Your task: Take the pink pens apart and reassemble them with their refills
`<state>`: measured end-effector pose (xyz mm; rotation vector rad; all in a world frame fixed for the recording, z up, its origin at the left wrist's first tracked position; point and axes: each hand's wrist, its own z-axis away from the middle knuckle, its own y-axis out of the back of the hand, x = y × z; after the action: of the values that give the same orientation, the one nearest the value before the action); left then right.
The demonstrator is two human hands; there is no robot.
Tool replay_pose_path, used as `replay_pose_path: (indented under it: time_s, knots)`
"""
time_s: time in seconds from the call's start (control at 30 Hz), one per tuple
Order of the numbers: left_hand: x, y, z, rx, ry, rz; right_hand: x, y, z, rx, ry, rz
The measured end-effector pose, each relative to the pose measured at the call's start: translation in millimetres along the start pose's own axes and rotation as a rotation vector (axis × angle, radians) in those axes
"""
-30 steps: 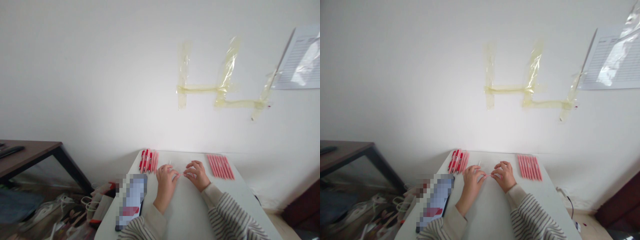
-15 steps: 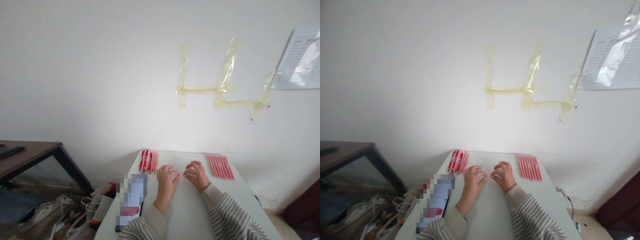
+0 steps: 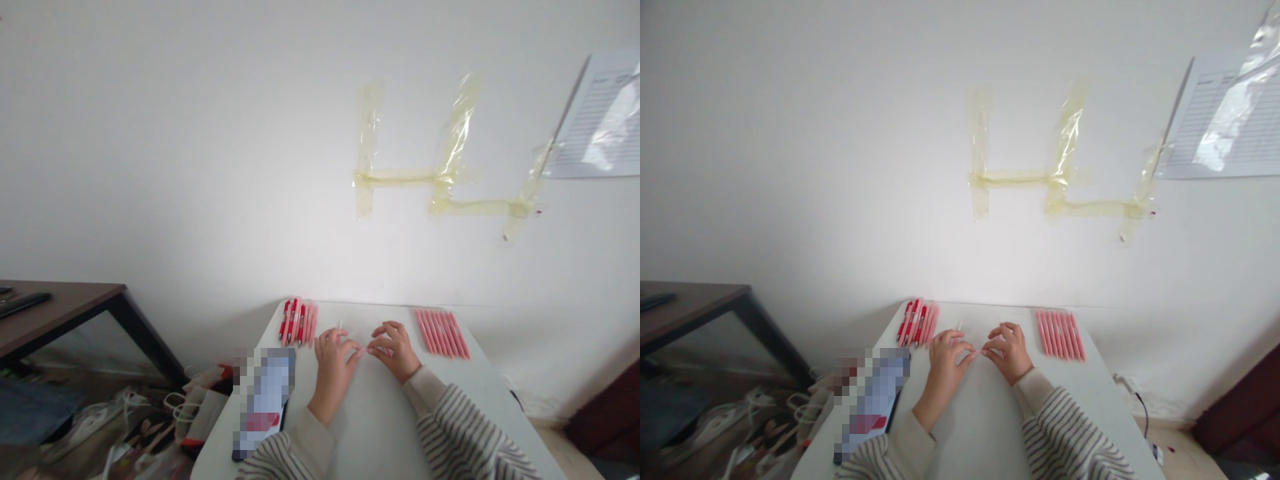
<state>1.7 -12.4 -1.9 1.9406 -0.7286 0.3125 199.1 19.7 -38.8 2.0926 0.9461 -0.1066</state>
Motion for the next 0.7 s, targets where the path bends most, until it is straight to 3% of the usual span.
replay_pose_path:
  time_s: [0.7]
  knots:
    - [-0.5, -2.3, -0.4, -0.007, 0.003, 0.001, -3.1, 1.0, 0.7, 0.009, -0.031, -0.014]
